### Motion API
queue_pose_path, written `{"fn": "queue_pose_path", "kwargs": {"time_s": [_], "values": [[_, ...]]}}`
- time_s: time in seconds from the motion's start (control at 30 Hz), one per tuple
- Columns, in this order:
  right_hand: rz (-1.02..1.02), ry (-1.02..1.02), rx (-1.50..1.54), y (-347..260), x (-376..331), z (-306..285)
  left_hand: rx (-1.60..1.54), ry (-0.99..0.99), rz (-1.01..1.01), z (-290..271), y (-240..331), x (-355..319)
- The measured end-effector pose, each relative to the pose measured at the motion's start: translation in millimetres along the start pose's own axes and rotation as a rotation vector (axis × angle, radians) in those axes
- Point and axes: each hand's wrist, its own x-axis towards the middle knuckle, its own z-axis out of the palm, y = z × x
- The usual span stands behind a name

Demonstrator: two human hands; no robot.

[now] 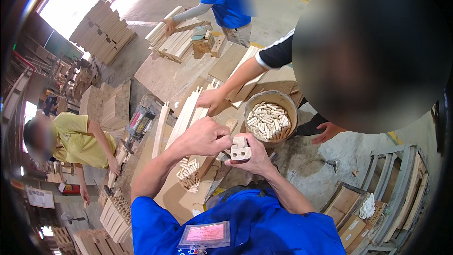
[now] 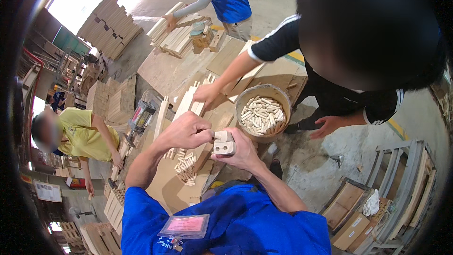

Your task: The person inserts small wooden dowels into pre-drilled holes on rectangular wooden blocks. They repeatedly pick dowels from a container, align them with the holes, and press them in by hand. The assembled blocks are placed on the table.

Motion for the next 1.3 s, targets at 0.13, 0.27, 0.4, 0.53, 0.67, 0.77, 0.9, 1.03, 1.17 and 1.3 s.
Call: {"fn": "queue_pose_path", "kwargs": {"time_s": [0.13,0.27,0.4,0.53,0.67,0.77,0.9,1.03,1.17,1.3], "values": [[0.052,0.035,-0.006,0.8,0.1,-1.6,0.341,0.057,-0.028,0.9,32.2,-1.0],[0.047,0.04,0.025,10.2,-1.1,-5.4,0.461,0.075,-0.009,8.6,45.6,3.5],[0.051,0.04,0.017,6.9,5.1,-10.4,0.516,0.048,0.068,11.8,36.4,9.8],[-0.014,0.043,-0.005,9.7,7.7,-10.4,0.477,-0.103,0.083,-4.5,30.7,26.1],[-0.017,0.081,-0.024,15.6,4.9,-9.4,0.565,-0.163,0.077,0.1,40.8,31.9],[0.028,0.07,0.017,12.3,7.8,-7.8,0.506,-0.138,0.073,2.4,29.8,29.7],[0.038,0.069,-0.014,7.6,10.6,-8.7,0.437,-0.132,0.082,-0.1,20.0,34.7],[0.039,0.095,0.043,7.9,3.0,-14.6,0.474,-0.12,0.076,4.8,40.2,38.8],[0.037,0.101,0.052,8.5,-10.2,-30.7,0.115,-0.247,0.191,-7.6,24.6,68.0],[-0.066,0.09,0.094,13.8,-39.8,-32.4,-0.025,-0.164,0.229,44.1,-48.5,119.7]]}}
